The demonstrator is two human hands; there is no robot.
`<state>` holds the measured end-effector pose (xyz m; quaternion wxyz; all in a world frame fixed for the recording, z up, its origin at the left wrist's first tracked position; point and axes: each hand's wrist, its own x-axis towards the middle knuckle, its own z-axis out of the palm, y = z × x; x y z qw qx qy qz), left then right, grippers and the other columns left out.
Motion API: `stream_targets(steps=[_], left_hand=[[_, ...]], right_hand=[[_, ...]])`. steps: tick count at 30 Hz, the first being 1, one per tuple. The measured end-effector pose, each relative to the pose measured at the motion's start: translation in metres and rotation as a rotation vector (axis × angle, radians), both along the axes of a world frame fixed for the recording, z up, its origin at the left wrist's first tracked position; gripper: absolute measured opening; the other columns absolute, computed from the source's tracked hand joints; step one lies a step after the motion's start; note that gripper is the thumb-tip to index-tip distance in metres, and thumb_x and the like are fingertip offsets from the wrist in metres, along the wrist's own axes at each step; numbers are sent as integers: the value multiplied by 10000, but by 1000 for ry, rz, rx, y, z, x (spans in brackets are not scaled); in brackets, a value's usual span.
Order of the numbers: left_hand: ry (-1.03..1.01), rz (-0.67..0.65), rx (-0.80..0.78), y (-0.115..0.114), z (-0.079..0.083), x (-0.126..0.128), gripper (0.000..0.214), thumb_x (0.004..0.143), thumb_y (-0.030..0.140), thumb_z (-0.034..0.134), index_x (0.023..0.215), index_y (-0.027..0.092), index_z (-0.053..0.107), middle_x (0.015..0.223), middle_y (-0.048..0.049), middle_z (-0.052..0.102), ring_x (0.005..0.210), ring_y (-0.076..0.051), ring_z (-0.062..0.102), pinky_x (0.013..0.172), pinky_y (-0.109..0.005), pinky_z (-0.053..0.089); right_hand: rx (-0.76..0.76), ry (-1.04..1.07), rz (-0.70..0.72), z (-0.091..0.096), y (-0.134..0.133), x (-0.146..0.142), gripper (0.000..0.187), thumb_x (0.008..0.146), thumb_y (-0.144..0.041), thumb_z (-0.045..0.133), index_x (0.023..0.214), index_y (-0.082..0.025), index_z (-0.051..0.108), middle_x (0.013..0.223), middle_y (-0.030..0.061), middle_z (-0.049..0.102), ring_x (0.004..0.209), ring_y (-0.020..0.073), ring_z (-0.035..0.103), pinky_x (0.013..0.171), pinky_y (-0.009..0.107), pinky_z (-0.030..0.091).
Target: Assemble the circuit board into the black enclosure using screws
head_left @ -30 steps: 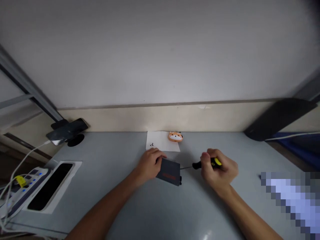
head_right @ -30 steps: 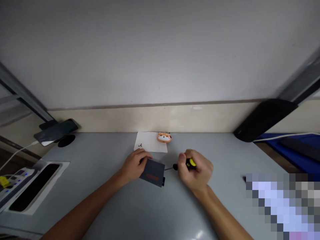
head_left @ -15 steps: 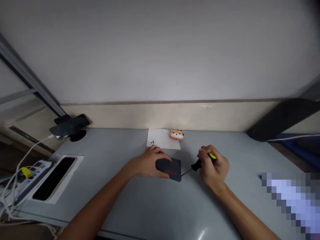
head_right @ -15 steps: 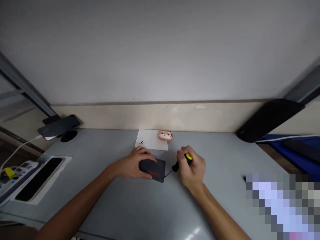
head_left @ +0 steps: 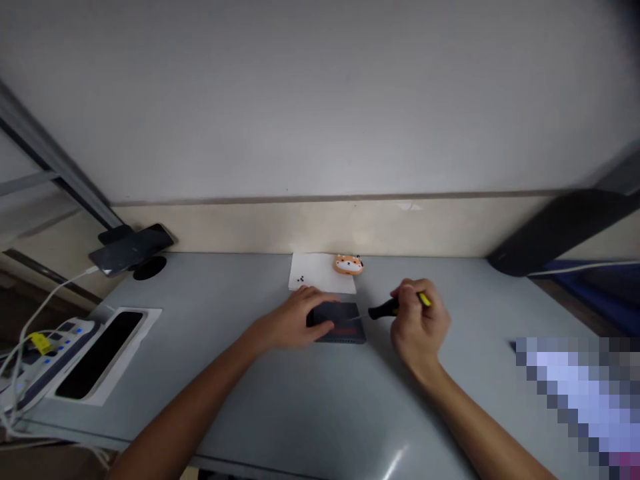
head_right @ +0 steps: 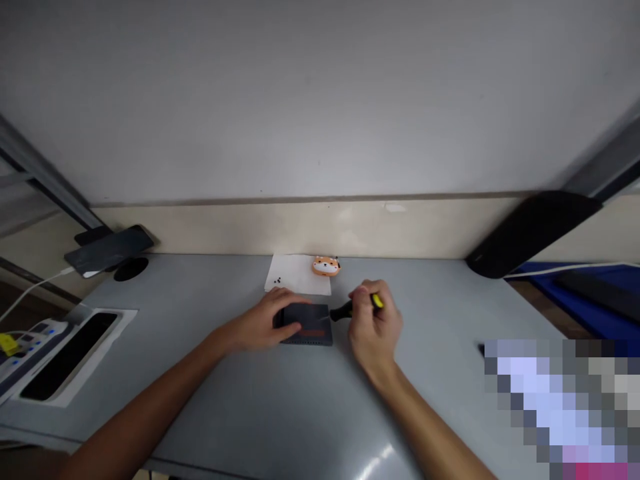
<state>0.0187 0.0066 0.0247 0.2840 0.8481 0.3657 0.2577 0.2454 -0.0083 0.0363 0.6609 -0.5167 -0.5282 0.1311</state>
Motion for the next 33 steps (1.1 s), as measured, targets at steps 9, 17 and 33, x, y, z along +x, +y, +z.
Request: stream_targets(steps=[9, 17, 33], left_hand=[[24, 49, 96, 15, -4, -13, 388, 937, 187, 612, 1312, 287, 605, 1255, -77, 609, 1237, -243, 549, 1114, -440, 454], [36, 39, 105, 20, -10, -16, 288, 945, 159, 566, 1197, 261, 661, 1148, -69, 640, 1176, -234, 572, 1068, -424, 473], [59, 44, 119, 22, -9, -20, 191, 919, 139, 562, 1017, 226, 700, 1006, -52, 647, 1056, -210, 603, 942, -357, 519]], right_hand=[[-34, -305, 448, -16, -16, -15, 122, 982, -255, 524, 863, -238, 540, 749, -5, 579, 616, 140, 541, 588, 274, 424], [5, -530, 257, -7, -7, -2, 191, 978, -270, 512, 791, -231, 501, 647, -22, 591, 562, 133, 531, 578, 280, 389], [-161, -543, 72, 9, 14, 39, 227, 969, -354, 507, 794, -224, 570, 633, -18, 620, 536, 137, 525, 581, 274, 367]])
